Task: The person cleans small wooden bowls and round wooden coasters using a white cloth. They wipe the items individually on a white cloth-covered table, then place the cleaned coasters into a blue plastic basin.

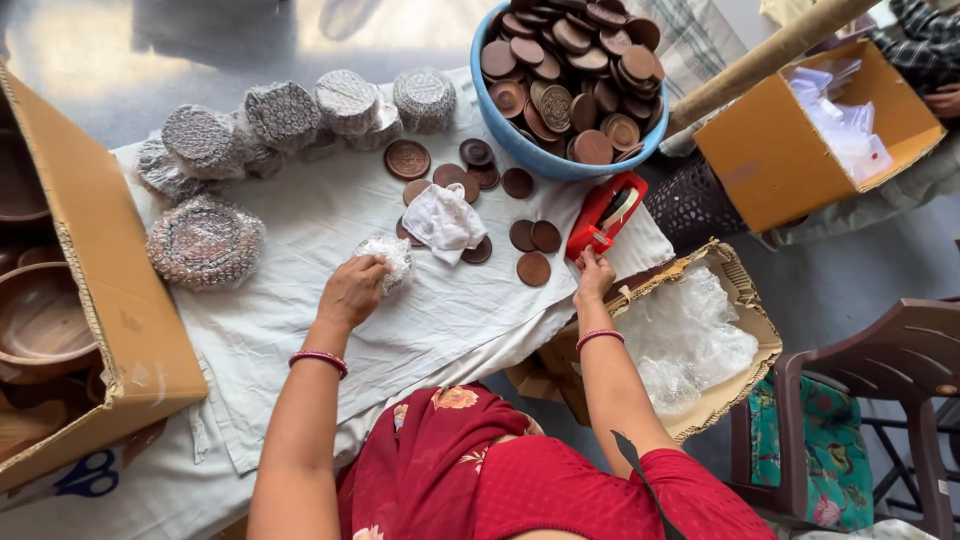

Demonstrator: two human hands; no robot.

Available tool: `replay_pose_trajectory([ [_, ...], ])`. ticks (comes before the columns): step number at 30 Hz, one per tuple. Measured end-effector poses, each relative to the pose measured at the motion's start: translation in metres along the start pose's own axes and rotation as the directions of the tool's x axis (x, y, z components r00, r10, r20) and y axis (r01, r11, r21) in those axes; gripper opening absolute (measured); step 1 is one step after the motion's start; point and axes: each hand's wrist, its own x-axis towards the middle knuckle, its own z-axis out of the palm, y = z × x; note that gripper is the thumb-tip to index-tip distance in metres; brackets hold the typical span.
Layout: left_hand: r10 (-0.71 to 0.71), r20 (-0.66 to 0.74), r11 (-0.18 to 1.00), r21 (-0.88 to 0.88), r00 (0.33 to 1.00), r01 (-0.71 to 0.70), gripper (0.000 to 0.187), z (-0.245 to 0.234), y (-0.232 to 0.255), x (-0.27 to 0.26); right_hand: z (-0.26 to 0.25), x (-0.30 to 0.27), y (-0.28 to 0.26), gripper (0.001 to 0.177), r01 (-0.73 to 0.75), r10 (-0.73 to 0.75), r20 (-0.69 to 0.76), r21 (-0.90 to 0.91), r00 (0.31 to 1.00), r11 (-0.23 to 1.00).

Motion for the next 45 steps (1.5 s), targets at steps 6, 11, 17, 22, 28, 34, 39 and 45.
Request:
replay_pose_trajectory([
  [6, -0.005, 0.091, 0.996, -0.086, 0.996, 0.013, 0.022, -0.017, -0.004, 0.014, -0.016, -0.005, 0.028, 0.019, 0.292, -0.267, 0.122, -0.475, 0.956, 0.830],
  [11, -0.003, 0.076, 0.993, -0.121, 0.997, 0.013, 0.026, -0.001, -0.017, 0.002, 0.051, -0.097, -0.014, 0.020, 0.616, -0.386, 0.495, -0.482, 0.778, 0.623],
  [17, -0.019, 0.040, 0.993, -0.112, 0.999, 0.024, 0.023, 0.001, -0.009, 0.000, 0.163, -0.187, -0.019, 0.015, 0.624, -0.203, 0.860, -0.159, 0.468, 0.765],
  [22, -0.020, -0.026, 0.996, -0.084, 0.999, 0.018, 0.020, 0.006, -0.004, -0.007, 0.212, -0.236, -0.006, 0.020, 0.096, 0.287, 0.921, -0.321, 0.265, 0.942],
  [28, -0.105, -0.053, 0.989, -0.112, 0.993, 0.099, 0.023, -0.002, 0.008, -0.005, 0.213, -0.253, 0.006, 0.023, -0.282, 0.593, 0.722, -0.522, 0.358, 0.805],
  [34, -0.213, -0.002, 0.959, -0.193, 0.977, 0.209, 0.046, 0.005, 0.001, -0.006, 0.208, -0.261, 0.007, 0.025, -0.348, 0.643, 0.629, -0.541, 0.436, 0.765],
  [39, -0.187, -0.020, 0.964, -0.194, 0.982, 0.180, 0.046, 0.004, 0.001, -0.006, 0.214, -0.264, 0.015, 0.033, -0.365, 0.650, 0.529, -0.548, 0.545, 0.753],
  [45, -0.197, -0.012, 0.965, -0.180, 0.980, 0.192, 0.044, 0.002, 0.003, -0.006, 0.226, -0.274, 0.016, 0.040, -0.382, 0.657, 0.377, -0.584, 0.653, 0.716],
])
